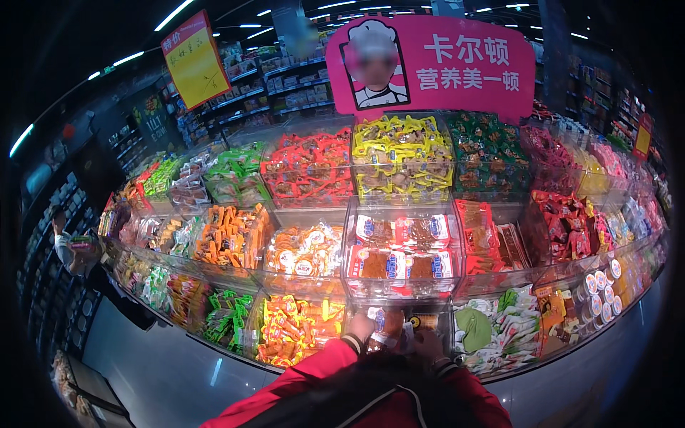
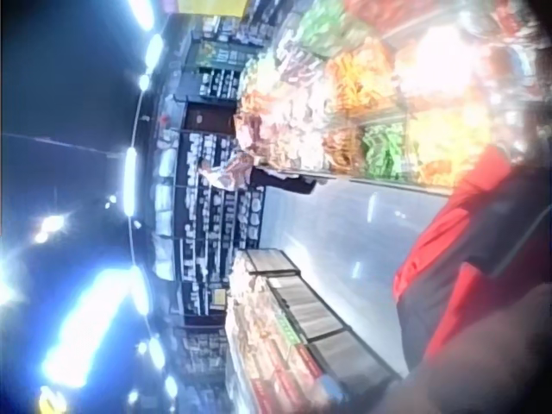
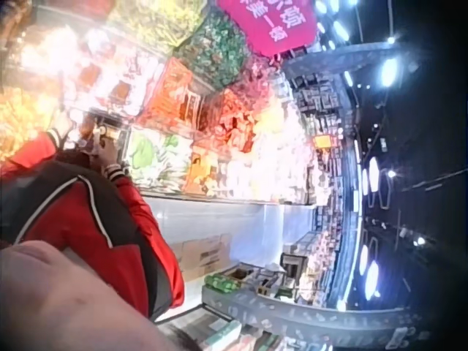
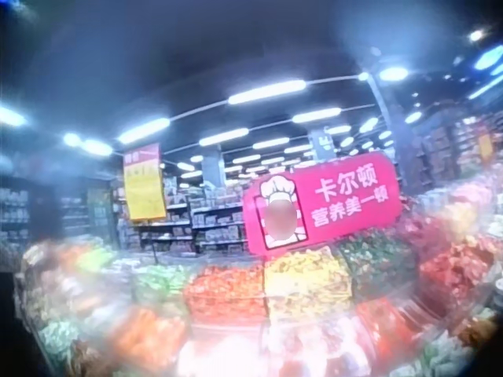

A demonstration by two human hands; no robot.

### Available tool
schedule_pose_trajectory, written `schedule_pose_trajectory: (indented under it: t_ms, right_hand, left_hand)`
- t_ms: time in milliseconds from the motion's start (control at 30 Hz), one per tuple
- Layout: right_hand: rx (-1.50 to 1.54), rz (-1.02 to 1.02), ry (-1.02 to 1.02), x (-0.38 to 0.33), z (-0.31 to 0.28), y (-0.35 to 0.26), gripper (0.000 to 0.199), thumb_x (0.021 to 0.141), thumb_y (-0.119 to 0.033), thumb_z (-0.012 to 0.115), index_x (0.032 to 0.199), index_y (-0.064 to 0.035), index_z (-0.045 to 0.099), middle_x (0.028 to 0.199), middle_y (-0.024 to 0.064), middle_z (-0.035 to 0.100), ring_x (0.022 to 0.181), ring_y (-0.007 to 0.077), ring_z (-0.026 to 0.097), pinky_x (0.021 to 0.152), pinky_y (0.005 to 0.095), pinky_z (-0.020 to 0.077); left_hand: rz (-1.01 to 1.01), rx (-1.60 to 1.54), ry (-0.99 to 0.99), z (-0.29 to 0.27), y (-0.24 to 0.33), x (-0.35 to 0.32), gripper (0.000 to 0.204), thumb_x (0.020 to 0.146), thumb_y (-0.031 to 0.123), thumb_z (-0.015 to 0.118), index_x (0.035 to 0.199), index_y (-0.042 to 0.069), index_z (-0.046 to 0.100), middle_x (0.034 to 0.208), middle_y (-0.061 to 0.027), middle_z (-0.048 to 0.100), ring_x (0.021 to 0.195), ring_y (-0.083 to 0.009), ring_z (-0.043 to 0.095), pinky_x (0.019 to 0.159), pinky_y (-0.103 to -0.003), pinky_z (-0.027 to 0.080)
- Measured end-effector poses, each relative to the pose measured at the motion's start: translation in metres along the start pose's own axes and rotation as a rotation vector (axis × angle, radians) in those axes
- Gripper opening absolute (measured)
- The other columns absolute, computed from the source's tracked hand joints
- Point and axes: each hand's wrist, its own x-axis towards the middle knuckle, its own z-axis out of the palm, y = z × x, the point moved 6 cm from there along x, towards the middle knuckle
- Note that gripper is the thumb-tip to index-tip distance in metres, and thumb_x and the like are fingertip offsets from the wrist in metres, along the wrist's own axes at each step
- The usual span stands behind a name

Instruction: The person repeatedly picks up small packaged snack items from a display bin, briefly turns them over, and places them back into the same bin. The action is repeated continuously across the clip without any visible change in the arrangement or destination of the items.

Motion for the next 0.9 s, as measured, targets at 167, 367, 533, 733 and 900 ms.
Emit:
schedule_pose_trajectory:
  t_ms: [167, 367, 533, 733, 900]
  right_hand:
    - [0.639, 0.048, -0.004, -0.016, -0.023, -0.068, 0.050, 0.071, -0.014, 0.065, 0.115, 0.0002, 0.045, 0.099, 0.0069, 0.054, 0.088, 0.0164, 0.053, 0.076, 0.0299, 0.0455]
    - [1.686, 0.323, -0.442, -0.044, -0.027, -0.108, 0.043, 0.089, -0.013, 0.049, 0.129, -0.0077, 0.035, 0.115, 0.0141, 0.053, 0.098, 0.0289, 0.058, 0.079, 0.0443, 0.0528]
    - [1.499, 0.311, -0.119, -0.040, -0.046, -0.107, 0.029, 0.087, -0.004, 0.048, 0.116, -0.0051, 0.047, 0.108, 0.0110, 0.056, 0.093, 0.0233, 0.060, 0.071, 0.0373, 0.0540]
    - [1.676, 0.346, 0.098, -0.056, -0.075, -0.055, 0.026, 0.088, -0.010, 0.048, 0.113, -0.0046, 0.051, 0.107, 0.0109, 0.058, 0.099, 0.0250, 0.058, 0.085, 0.0430, 0.0483]
    - [1.712, 0.433, 0.135, -0.072, -0.066, -0.036, 0.028, 0.089, -0.019, 0.047, 0.112, -0.0041, 0.053, 0.105, 0.0111, 0.060, 0.098, 0.0258, 0.059, 0.085, 0.0431, 0.0491]
  left_hand:
    - [0.251, -0.735, -0.276, 0.005, 0.022, -0.016, 0.028, 0.076, -0.007, 0.054, 0.104, 0.000, 0.055, 0.089, -0.0059, 0.062, 0.079, -0.0130, 0.059, 0.068, -0.025, 0.048]
    - [0.135, -0.830, -0.653, -0.001, 0.086, -0.062, 0.023, 0.084, 0.000, 0.054, 0.106, 0.000, 0.056, 0.093, -0.0051, 0.062, 0.076, -0.0126, 0.060, 0.065, -0.026, 0.050]
    - [0.156, -0.769, -0.647, -0.006, 0.095, -0.060, 0.020, 0.087, 0.005, 0.053, 0.106, 0.001, 0.057, 0.089, -0.0057, 0.062, 0.072, -0.0106, 0.059, 0.060, -0.023, 0.049]
    - [0.289, -0.133, -0.296, -0.032, 0.038, -0.020, 0.016, 0.085, 0.004, 0.054, 0.100, -0.001, 0.057, 0.077, -0.0005, 0.060, 0.067, -0.0081, 0.054, 0.061, -0.022, 0.045]
    - [0.566, 0.520, -0.404, 0.003, 0.017, -0.035, 0.063, 0.067, 0.017, 0.072, 0.122, 0.003, 0.043, 0.102, -0.0180, 0.057, 0.100, -0.0298, 0.056, 0.086, -0.036, 0.044]
